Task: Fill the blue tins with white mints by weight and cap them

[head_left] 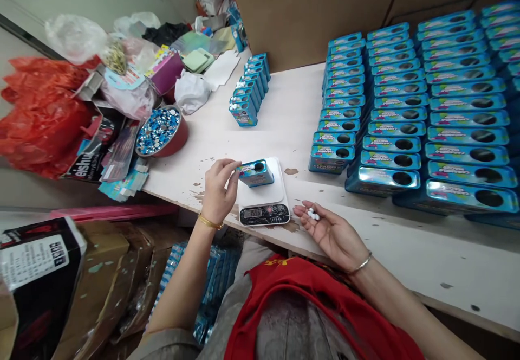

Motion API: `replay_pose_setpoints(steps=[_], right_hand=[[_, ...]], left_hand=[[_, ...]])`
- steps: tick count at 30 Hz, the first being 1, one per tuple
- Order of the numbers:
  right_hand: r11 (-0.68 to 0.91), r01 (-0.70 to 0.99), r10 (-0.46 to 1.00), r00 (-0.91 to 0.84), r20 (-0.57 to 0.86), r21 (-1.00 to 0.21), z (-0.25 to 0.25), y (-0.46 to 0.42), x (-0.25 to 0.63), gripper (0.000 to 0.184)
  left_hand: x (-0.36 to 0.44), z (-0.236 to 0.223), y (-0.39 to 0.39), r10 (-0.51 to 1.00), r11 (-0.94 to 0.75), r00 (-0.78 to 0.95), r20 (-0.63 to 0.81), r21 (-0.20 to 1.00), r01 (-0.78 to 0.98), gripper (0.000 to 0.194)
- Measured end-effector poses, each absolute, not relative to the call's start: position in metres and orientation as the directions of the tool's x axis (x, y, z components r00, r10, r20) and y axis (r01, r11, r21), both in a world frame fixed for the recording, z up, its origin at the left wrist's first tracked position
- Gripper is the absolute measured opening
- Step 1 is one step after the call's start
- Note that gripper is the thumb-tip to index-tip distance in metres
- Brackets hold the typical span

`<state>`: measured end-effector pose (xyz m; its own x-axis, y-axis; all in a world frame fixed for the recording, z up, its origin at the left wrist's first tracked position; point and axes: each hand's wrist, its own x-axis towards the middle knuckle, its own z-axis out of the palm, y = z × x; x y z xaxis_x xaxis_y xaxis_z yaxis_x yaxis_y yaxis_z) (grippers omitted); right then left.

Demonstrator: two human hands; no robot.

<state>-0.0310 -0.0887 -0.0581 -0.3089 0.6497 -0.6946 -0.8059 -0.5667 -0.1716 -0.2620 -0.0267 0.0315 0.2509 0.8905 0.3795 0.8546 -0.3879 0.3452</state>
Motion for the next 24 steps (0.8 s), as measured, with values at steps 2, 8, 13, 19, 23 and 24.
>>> replay_pose_setpoints(steps=[2, 8, 13, 19, 23, 24], right_hand=[[-0.567, -0.804, 0.653, -0.309, -0.691, -0.176, -0.059, -0.09, -0.031, 0.015], [-0.554, -0.809, 0.658, -0.28, -0.699, -0.197, -0.057, -0.093, -0.037, 0.014], [-0.523, -0.822, 0.691, -0.253, -0.677, -0.227, -0.049, -0.098, -0.041, 0.014], [-0.541, -0.81, 0.689, -0.273, -0.671, -0.226, -0.038, -0.105, -0.044, 0.017], [-0.578, -0.792, 0.686, -0.344, -0.641, -0.193, -0.033, -0.113, -0.05, 0.02], [-0.586, -0.788, 0.685, -0.358, -0.635, -0.188, -0.034, -0.116, -0.051, 0.02]], left_hand=[[-0.266, 0.03, -0.031, 0.89, -0.374, 0.244, 0.385, 0.311, 0.874, 0.025], [-0.265, 0.021, -0.036, 0.866, -0.441, 0.383, 0.322, 0.129, 0.888, 0.034], [-0.252, 0.018, -0.034, 0.849, -0.491, 0.443, 0.288, 0.119, 0.863, 0.03], [-0.245, 0.024, -0.06, 0.866, -0.46, 0.306, 0.396, 0.388, 0.799, 0.032], [-0.215, 0.004, -0.108, 0.846, -0.52, 0.501, 0.182, 0.493, 0.698, 0.03], [-0.205, -0.003, -0.119, 0.823, -0.545, 0.548, 0.15, 0.48, 0.688, 0.028]])
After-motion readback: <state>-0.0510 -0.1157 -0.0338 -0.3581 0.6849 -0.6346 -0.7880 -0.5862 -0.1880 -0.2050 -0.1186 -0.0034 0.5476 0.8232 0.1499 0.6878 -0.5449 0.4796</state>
